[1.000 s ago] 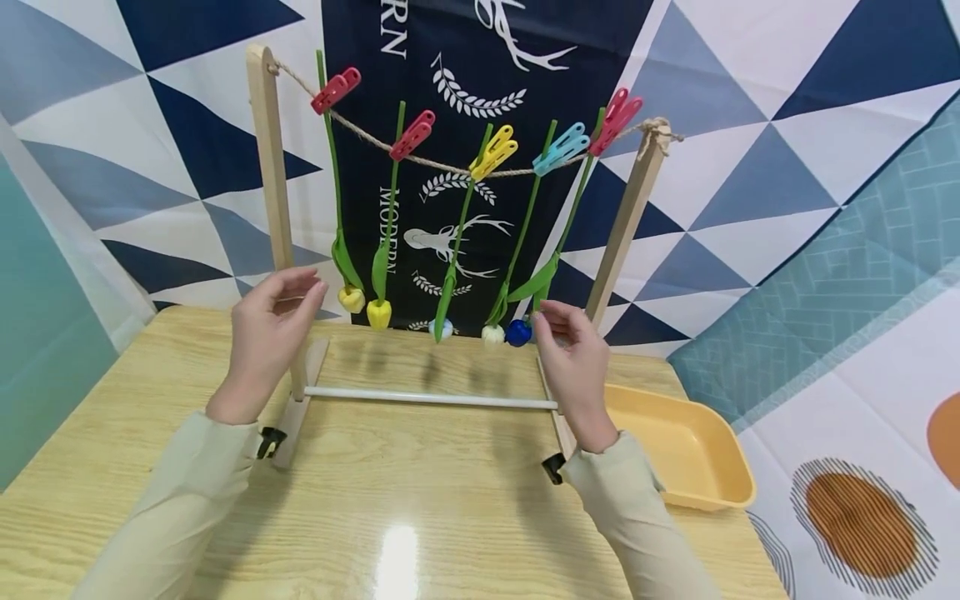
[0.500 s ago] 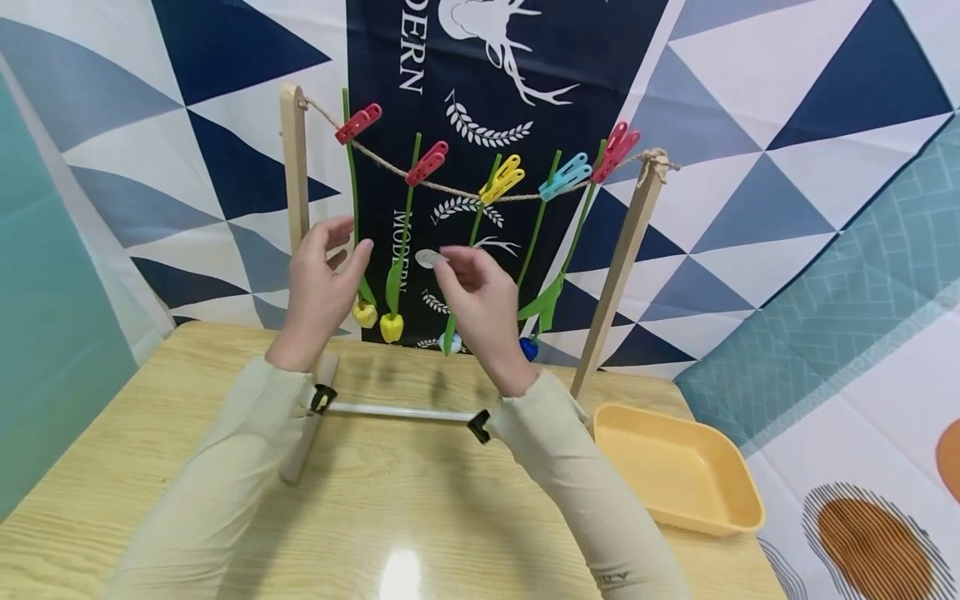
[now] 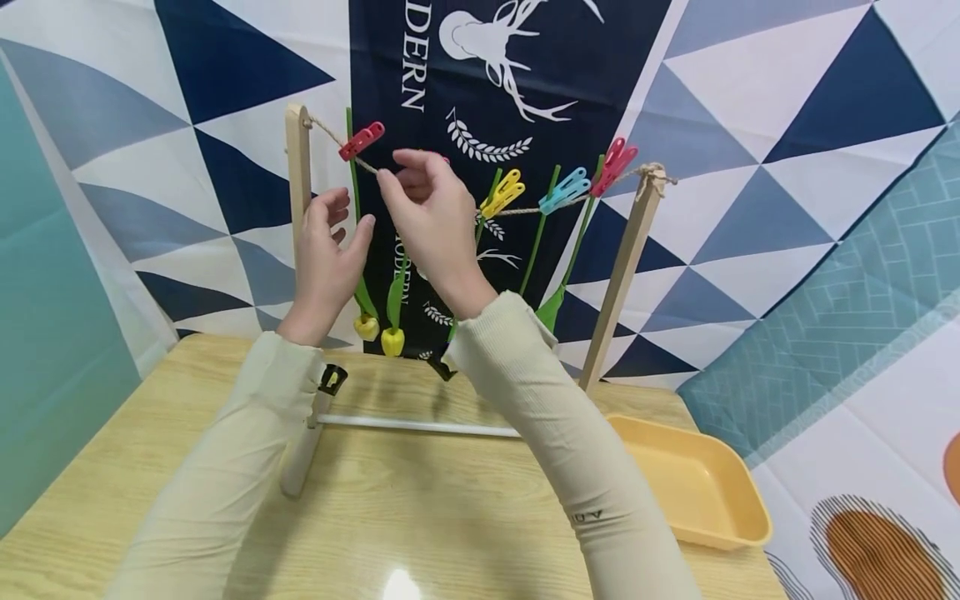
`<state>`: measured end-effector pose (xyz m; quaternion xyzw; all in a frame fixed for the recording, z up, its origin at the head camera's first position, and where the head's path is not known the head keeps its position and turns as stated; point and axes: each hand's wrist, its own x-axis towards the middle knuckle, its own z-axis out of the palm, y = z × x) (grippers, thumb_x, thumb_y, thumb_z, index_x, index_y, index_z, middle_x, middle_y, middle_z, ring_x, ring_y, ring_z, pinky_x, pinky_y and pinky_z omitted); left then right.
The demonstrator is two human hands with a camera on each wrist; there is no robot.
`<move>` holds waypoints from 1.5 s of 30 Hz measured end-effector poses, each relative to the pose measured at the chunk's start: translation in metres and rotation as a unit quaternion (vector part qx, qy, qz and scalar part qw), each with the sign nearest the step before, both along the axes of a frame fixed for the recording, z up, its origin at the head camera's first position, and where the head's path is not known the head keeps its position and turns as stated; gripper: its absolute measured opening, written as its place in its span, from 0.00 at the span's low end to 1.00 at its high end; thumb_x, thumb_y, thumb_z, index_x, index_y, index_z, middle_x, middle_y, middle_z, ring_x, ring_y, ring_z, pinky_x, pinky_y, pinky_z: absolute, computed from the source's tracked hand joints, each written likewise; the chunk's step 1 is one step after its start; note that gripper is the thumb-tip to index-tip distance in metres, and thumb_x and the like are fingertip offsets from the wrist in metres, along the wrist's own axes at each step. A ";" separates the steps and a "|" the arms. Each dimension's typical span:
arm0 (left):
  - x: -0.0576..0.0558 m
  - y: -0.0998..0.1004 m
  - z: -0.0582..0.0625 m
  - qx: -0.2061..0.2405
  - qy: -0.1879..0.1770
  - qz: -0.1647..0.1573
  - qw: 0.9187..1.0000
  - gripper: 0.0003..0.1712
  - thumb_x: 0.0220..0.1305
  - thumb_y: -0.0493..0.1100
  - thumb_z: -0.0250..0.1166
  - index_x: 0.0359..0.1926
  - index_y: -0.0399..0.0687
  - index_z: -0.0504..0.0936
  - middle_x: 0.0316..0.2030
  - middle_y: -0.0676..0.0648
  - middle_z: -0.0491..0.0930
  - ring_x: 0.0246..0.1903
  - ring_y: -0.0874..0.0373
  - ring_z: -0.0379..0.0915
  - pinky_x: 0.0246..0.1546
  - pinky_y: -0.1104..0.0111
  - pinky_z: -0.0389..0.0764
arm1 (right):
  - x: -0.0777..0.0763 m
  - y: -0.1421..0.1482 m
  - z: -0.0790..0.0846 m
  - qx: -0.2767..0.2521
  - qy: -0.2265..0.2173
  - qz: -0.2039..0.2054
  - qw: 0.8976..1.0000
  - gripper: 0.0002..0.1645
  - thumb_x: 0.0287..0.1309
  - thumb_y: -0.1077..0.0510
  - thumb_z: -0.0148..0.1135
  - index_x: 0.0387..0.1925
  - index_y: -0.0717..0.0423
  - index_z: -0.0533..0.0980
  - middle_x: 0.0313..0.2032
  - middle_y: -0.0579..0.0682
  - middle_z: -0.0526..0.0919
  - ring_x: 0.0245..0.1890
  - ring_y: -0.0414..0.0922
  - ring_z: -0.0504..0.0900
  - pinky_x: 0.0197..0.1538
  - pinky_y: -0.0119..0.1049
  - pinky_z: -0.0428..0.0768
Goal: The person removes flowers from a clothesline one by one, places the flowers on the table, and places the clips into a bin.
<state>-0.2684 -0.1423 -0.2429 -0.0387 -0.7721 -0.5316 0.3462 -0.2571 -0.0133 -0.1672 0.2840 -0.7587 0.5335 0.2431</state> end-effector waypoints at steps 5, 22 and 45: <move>-0.002 -0.001 0.008 -0.002 -0.012 -0.008 1.000 0.32 0.66 0.51 0.56 0.66 0.42 0.60 0.61 0.42 0.66 0.61 0.52 0.65 0.62 0.60 0.68 | -0.005 -0.011 0.019 0.047 -0.014 -0.021 0.999 0.20 0.61 0.55 0.59 0.53 0.58 0.73 0.39 0.51 0.83 0.38 0.38 0.81 0.43 0.23 0.76; -0.011 -0.008 0.015 0.004 0.007 -0.009 1.000 0.22 0.68 0.44 0.55 0.59 0.37 0.71 0.49 0.40 0.77 0.44 0.52 0.76 0.49 0.65 0.79 | -0.024 -0.026 0.043 0.158 -0.064 -0.078 0.982 0.28 0.61 0.50 0.59 0.60 0.57 0.68 0.41 0.50 0.81 0.39 0.39 0.77 0.41 0.25 0.75; -0.012 -0.008 0.011 0.033 0.051 -0.032 0.998 0.19 0.66 0.41 0.58 0.54 0.36 0.74 0.40 0.38 0.81 0.27 0.68 0.74 0.33 0.83 0.74 | -0.032 -0.032 0.053 0.149 -0.102 -0.050 0.982 0.15 0.60 0.52 0.60 0.45 0.56 0.79 0.41 0.48 0.84 0.41 0.37 0.79 0.45 0.24 0.75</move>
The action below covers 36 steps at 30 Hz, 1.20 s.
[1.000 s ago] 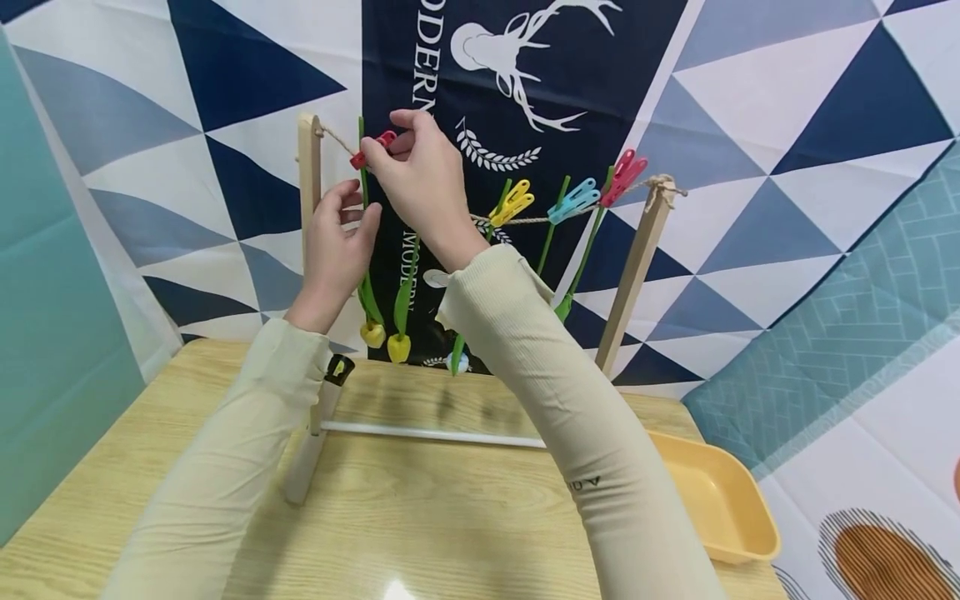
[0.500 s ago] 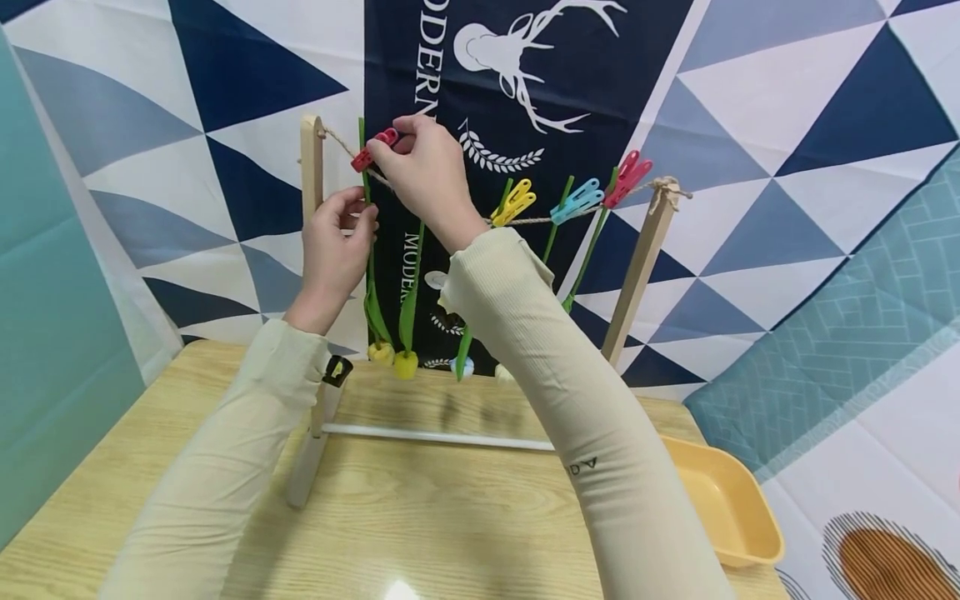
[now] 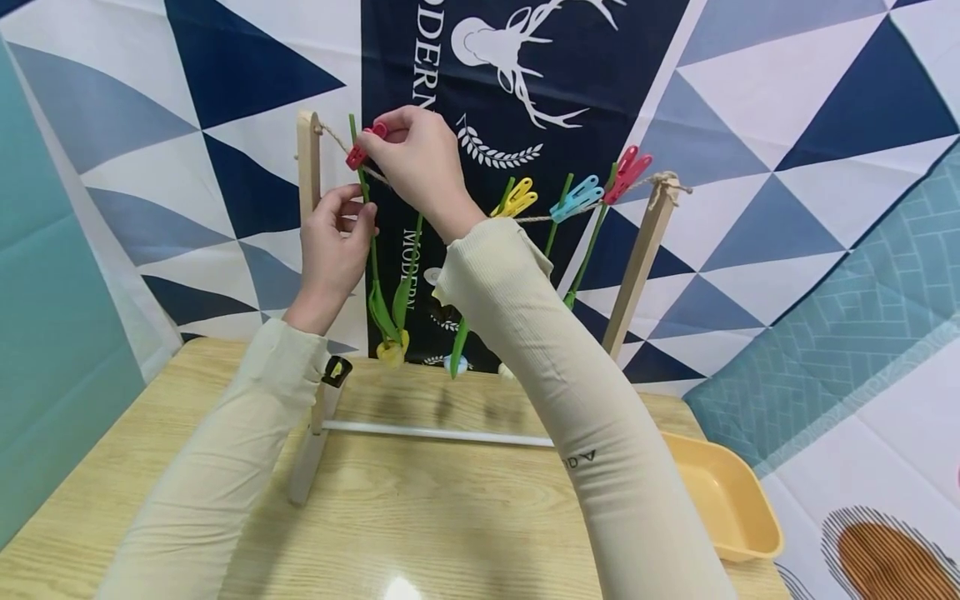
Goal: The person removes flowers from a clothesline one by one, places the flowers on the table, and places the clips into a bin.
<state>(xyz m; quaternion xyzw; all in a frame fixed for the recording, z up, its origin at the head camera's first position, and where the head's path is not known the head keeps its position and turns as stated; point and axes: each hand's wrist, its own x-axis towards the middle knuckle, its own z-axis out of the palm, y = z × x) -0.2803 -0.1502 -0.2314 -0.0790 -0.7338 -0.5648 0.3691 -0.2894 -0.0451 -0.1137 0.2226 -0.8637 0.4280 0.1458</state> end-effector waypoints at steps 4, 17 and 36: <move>0.000 0.000 -0.003 0.009 0.005 -0.007 1.000 0.19 0.66 0.42 0.58 0.55 0.36 0.74 0.40 0.37 0.80 0.27 0.70 0.74 0.32 0.83 0.74 | 0.001 0.000 -0.003 -0.013 -0.016 0.005 1.000 0.14 0.60 0.52 0.60 0.45 0.56 0.78 0.40 0.48 0.83 0.40 0.38 0.78 0.43 0.25 0.75; 0.006 0.002 -0.002 0.043 0.016 -0.015 0.999 0.18 0.62 0.39 0.62 0.52 0.36 0.78 0.38 0.42 0.80 0.26 0.71 0.74 0.28 0.81 0.77 | 0.003 0.002 -0.006 -0.070 -0.003 0.002 0.998 0.10 0.61 0.57 0.59 0.43 0.56 0.78 0.37 0.49 0.85 0.36 0.37 0.80 0.40 0.24 0.75; 0.023 -0.010 -0.010 0.048 0.006 -0.037 0.998 0.17 0.59 0.40 0.65 0.49 0.40 0.82 0.29 0.65 0.77 0.25 0.71 0.74 0.30 0.81 0.77 | 0.016 0.028 0.000 -0.252 -0.023 0.077 0.964 0.14 0.61 0.64 0.58 0.46 0.68 0.75 0.44 0.60 0.83 0.39 0.46 0.85 0.44 0.26 0.80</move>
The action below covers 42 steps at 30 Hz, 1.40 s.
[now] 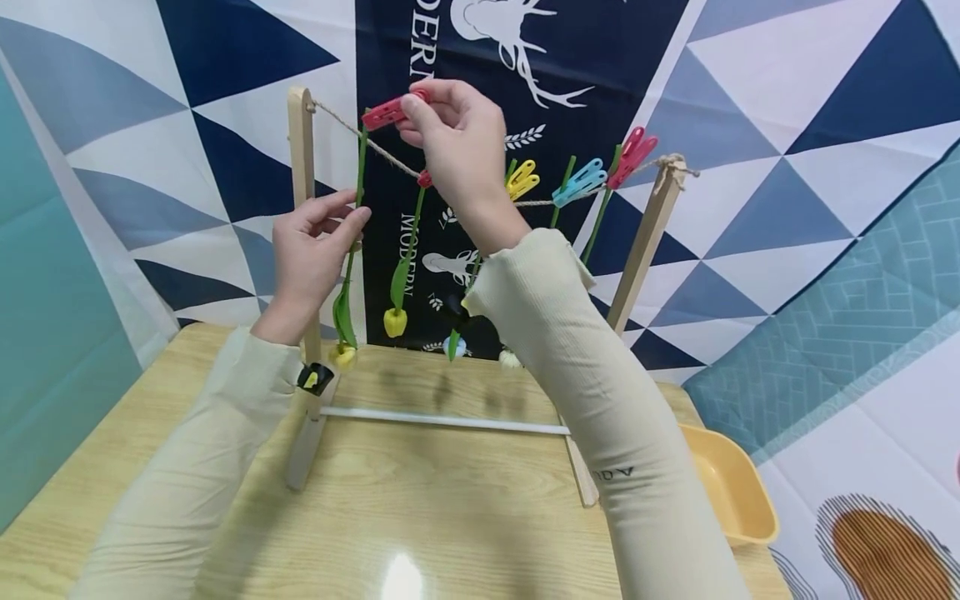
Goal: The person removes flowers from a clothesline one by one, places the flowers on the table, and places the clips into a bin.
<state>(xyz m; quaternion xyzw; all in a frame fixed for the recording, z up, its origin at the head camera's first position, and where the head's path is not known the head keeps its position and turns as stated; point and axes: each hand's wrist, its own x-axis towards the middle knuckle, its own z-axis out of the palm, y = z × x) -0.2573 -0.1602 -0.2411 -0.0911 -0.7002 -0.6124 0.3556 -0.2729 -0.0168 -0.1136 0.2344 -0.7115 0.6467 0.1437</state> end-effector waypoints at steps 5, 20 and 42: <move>0.008 -0.001 -0.004 -0.038 -0.033 -0.015 0.999 0.17 0.59 0.42 0.66 0.50 0.43 0.82 0.31 0.64 0.76 0.25 0.71 0.74 0.30 0.82 0.77 | 0.003 0.022 -0.008 -0.040 -0.014 0.007 0.999 0.13 0.61 0.64 0.57 0.45 0.67 0.75 0.41 0.60 0.83 0.37 0.46 0.85 0.45 0.30 0.81; 0.037 -0.004 -0.041 -0.220 -0.123 -0.089 0.964 0.17 0.61 0.47 0.64 0.50 0.46 0.83 0.33 0.47 0.80 0.28 0.64 0.73 0.26 0.77 0.74 | 0.027 0.104 -0.055 -0.094 -0.088 0.034 0.991 0.17 0.61 0.60 0.57 0.48 0.67 0.73 0.39 0.54 0.83 0.39 0.44 0.84 0.49 0.32 0.80; 0.053 0.017 -0.113 -0.294 -0.244 -0.263 0.886 0.15 0.59 0.42 0.66 0.48 0.45 0.84 0.29 0.50 0.79 0.23 0.62 0.68 0.21 0.73 0.72 | 0.058 0.252 -0.162 -0.129 -0.176 0.002 0.976 0.14 0.61 0.61 0.58 0.46 0.64 0.74 0.38 0.49 0.84 0.39 0.40 0.85 0.48 0.29 0.78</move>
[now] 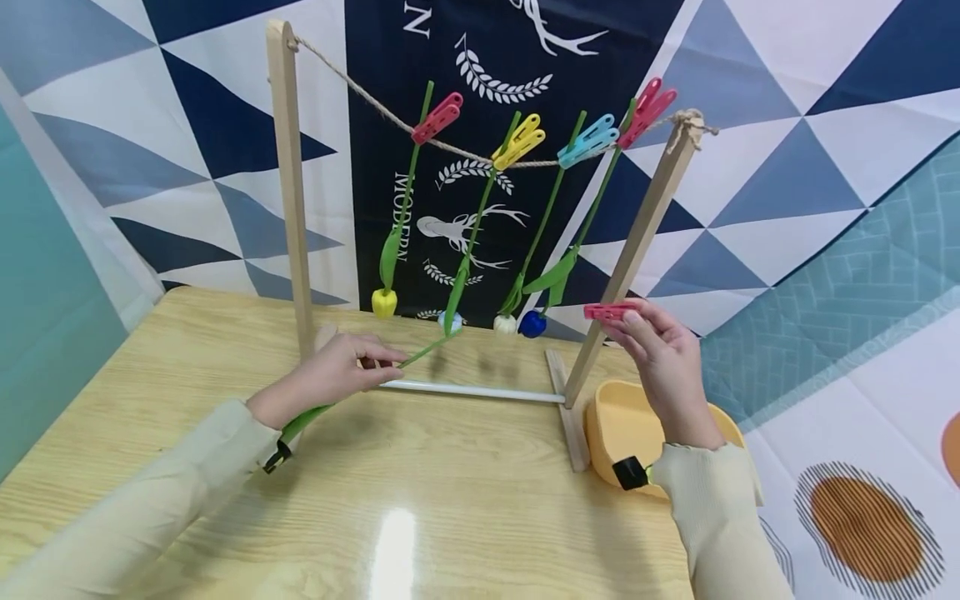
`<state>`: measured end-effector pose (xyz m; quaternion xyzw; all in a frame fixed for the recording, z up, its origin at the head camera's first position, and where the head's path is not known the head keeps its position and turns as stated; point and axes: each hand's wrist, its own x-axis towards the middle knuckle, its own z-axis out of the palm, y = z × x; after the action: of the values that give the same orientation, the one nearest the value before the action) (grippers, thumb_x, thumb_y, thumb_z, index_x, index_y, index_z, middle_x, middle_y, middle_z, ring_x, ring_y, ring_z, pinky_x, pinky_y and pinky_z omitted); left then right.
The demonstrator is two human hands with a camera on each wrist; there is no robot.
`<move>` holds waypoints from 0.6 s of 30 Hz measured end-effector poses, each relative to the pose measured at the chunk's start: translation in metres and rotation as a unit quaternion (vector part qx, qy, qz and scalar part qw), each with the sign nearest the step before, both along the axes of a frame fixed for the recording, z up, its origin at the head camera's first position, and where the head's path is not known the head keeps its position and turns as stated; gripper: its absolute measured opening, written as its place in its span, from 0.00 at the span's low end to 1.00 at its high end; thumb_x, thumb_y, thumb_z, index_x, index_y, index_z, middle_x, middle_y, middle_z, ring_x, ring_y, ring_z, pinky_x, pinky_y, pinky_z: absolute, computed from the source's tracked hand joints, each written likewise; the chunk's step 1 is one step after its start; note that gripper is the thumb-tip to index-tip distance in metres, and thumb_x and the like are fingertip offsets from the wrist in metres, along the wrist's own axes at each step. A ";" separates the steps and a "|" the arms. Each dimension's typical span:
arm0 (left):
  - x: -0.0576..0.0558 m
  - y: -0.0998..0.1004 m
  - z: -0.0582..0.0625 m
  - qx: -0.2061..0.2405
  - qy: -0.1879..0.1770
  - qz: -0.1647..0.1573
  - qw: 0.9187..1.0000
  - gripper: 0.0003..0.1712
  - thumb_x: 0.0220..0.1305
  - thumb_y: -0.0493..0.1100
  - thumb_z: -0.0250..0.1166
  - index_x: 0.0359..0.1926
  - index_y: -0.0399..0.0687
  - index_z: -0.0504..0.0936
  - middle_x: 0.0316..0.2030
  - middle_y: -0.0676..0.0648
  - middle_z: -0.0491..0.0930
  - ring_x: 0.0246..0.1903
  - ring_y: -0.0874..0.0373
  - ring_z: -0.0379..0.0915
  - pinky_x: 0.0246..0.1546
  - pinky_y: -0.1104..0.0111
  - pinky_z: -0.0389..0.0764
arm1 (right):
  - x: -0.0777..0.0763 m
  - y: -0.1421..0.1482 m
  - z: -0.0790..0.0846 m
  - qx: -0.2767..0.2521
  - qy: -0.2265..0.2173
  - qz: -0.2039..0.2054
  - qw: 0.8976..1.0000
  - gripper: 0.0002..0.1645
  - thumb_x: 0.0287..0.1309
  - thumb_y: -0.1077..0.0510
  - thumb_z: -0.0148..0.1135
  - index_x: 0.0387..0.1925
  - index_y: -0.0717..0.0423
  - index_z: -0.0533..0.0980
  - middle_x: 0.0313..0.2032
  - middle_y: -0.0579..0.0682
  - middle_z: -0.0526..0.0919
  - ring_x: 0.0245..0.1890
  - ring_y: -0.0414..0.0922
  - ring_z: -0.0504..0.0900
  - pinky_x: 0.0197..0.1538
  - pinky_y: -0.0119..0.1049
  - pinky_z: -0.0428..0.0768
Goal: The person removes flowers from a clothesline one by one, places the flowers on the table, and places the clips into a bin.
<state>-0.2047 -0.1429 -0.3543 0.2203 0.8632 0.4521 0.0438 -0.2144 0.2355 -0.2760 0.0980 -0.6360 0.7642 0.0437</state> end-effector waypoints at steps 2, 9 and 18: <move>0.000 0.003 -0.004 -0.003 -0.014 -0.013 1.000 0.16 0.59 0.42 0.65 0.48 0.44 0.83 0.30 0.49 0.79 0.22 0.62 0.68 0.21 0.72 0.73 | 0.001 0.013 -0.012 -0.012 -0.007 -0.006 1.000 0.12 0.61 0.62 0.57 0.45 0.64 0.75 0.37 0.49 0.84 0.38 0.40 0.85 0.47 0.29 0.78; 0.000 0.012 -0.017 -0.011 -0.035 -0.048 0.998 0.15 0.60 0.42 0.64 0.48 0.43 0.83 0.26 0.49 0.76 0.20 0.63 0.69 0.22 0.71 0.74 | 0.003 0.059 -0.058 -0.046 -0.052 -0.020 0.997 0.08 0.63 0.64 0.54 0.40 0.61 0.77 0.35 0.49 0.86 0.37 0.40 0.86 0.45 0.29 0.80; -0.002 0.031 -0.039 -0.016 -0.043 -0.083 0.995 0.14 0.60 0.42 0.65 0.47 0.42 0.84 0.33 0.47 0.82 0.25 0.65 0.71 0.26 0.73 0.76 | 0.003 0.098 -0.109 -0.031 -0.129 -0.033 0.991 0.06 0.64 0.63 0.53 0.39 0.58 0.76 0.34 0.47 0.86 0.36 0.40 0.86 0.44 0.28 0.80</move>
<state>-0.2069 -0.1124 -0.3930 0.2714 0.8461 0.4424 0.1215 -0.2116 0.3337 -0.3846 -0.0242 -0.6149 0.7882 -0.0103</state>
